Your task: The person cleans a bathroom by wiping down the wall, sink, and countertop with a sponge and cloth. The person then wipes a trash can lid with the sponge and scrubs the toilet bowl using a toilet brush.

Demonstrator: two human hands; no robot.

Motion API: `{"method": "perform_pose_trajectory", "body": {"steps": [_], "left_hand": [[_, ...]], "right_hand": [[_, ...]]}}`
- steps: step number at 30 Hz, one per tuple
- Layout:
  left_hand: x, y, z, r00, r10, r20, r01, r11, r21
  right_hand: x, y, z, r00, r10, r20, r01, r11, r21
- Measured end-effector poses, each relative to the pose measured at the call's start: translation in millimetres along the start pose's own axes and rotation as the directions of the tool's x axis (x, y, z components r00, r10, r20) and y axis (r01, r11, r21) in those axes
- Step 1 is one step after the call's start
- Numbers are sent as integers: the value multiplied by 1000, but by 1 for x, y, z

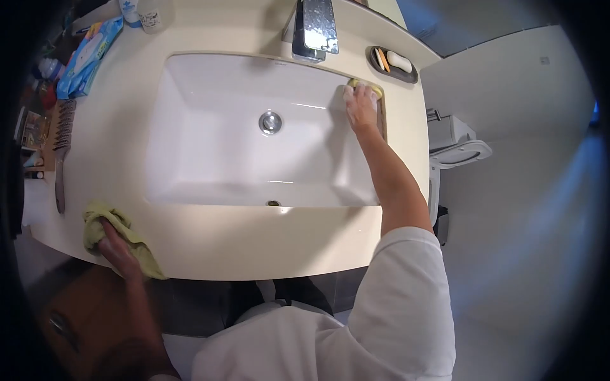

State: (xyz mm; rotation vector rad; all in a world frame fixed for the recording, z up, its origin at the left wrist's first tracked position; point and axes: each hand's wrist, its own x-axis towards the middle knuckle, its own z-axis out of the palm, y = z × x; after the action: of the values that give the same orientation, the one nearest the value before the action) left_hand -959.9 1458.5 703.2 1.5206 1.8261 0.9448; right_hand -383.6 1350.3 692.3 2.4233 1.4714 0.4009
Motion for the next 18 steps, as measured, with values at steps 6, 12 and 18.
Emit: {"method": "perform_pose_trajectory", "body": {"steps": [6, 12, 18], "left_hand": [[1, 0, -7, 832, 533, 152, -534, 696, 480], [2, 11, 0, 989, -145, 10, 145, 987, -75], [1, -14, -8, 941, 315, 123, -338, 877, 342]], "right_hand": [[-67, 19, -4, 943, -210, 259, 302, 866, -398], [-143, 24, -32, 646, -573, 504, 441, 819, 367], [-6, -9, 52, 986, -164, -15, 159, 932, 324]]}}
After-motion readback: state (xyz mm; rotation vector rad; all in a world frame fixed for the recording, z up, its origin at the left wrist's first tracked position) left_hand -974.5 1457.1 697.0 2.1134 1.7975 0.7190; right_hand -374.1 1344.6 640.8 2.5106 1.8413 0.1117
